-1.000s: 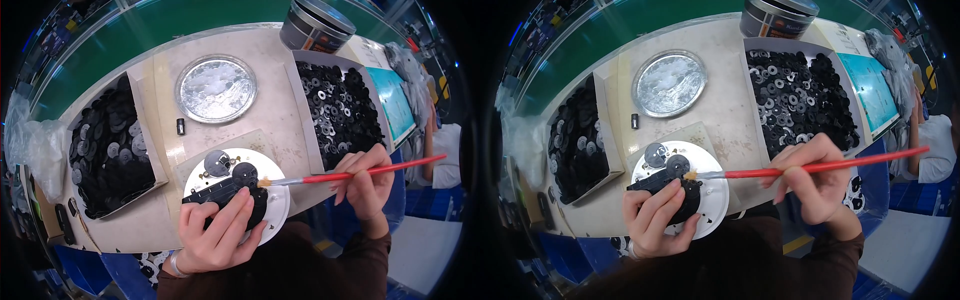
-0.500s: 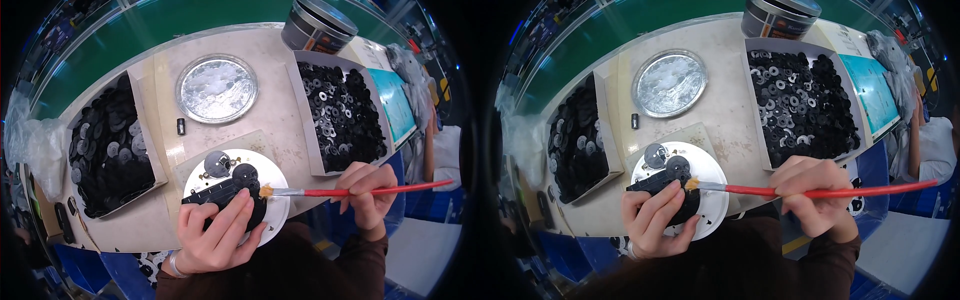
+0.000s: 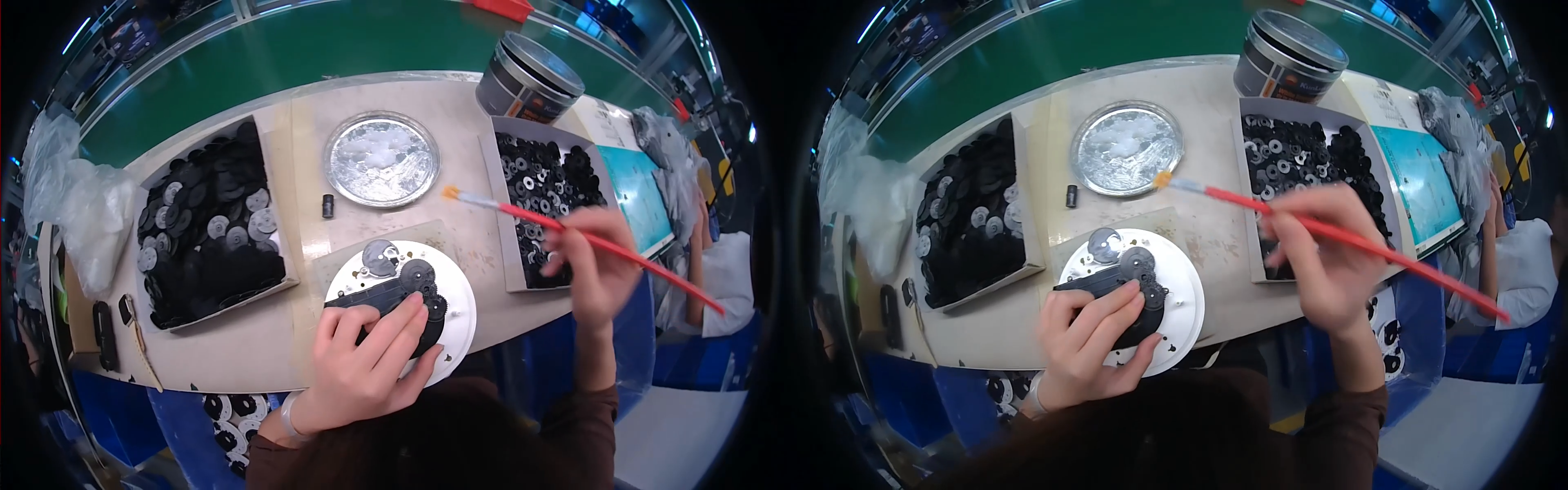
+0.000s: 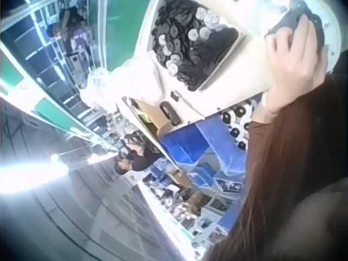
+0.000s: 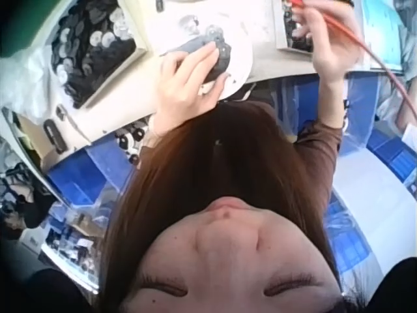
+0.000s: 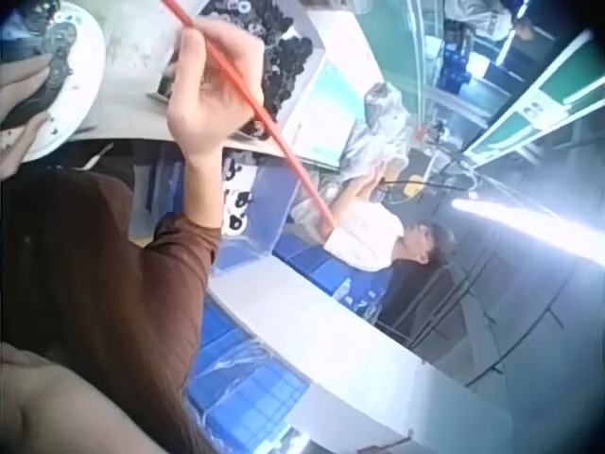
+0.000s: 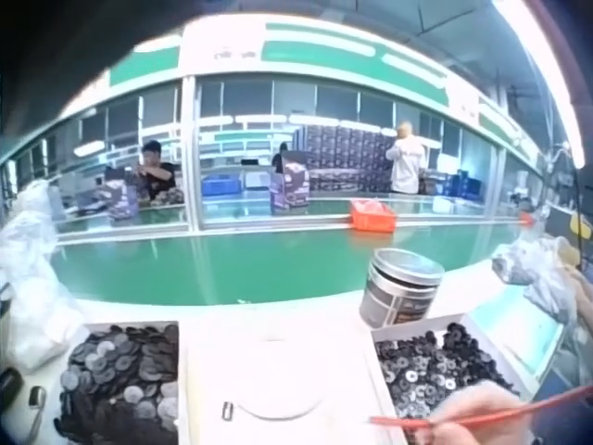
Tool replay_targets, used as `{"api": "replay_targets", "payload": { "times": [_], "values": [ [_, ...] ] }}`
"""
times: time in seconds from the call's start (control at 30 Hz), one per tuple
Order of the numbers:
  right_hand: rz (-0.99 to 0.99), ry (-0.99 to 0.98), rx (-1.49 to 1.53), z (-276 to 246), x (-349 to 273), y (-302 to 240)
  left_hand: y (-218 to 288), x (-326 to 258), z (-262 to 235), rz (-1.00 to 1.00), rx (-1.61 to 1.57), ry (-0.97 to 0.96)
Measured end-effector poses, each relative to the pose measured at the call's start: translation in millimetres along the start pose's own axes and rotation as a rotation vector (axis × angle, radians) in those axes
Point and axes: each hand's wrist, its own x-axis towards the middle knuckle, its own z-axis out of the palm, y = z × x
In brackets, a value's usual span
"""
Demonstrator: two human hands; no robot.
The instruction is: Apply lubricant to circular components with a brush on an assembly line and place them into storage bins.
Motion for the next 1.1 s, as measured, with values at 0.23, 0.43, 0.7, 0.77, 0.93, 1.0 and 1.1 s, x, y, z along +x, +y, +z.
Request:
{"api": "replay_targets", "payload": {
  "times": [0.23, 0.43, 0.7, 0.77, 0.93, 1.0, 1.1],
  "values": [
    [0.318, -0.158, 0.151, 23.6, 26.8, 27.3, 1.1, -2.1, -1.7, 0.022, -0.023, 0.01],
    [0.381, 0.06, 0.228, -19.3, 20.4, 32.3, -1.5, -6.0, -3.6, 0.005, -0.103, -0.017],
    [0.299, 0.022, -0.485, -70.0, 3.2, 51.0, 8.6, 5.1, -22.2, 0.032, 0.049, -0.125],
    [0.273, 0.104, -0.474, -67.1, -1.1, 40.8, 9.6, 15.3, -35.1, 0.021, 0.032, -0.196],
    [0.127, 0.286, -0.305, -67.3, -21.3, 25.4, -32.6, 78.6, -45.1, 0.048, 0.121, -0.141],
    [0.028, 0.301, -0.244, -63.6, -29.4, 19.9, -69.1, 113.4, -24.5, 0.07, 0.277, -0.136],
    [-0.057, 0.347, -0.207, -54.4, -42.7, 19.6, -128.8, 153.0, 2.0, -0.055, 0.509, -0.193]
  ]
}}
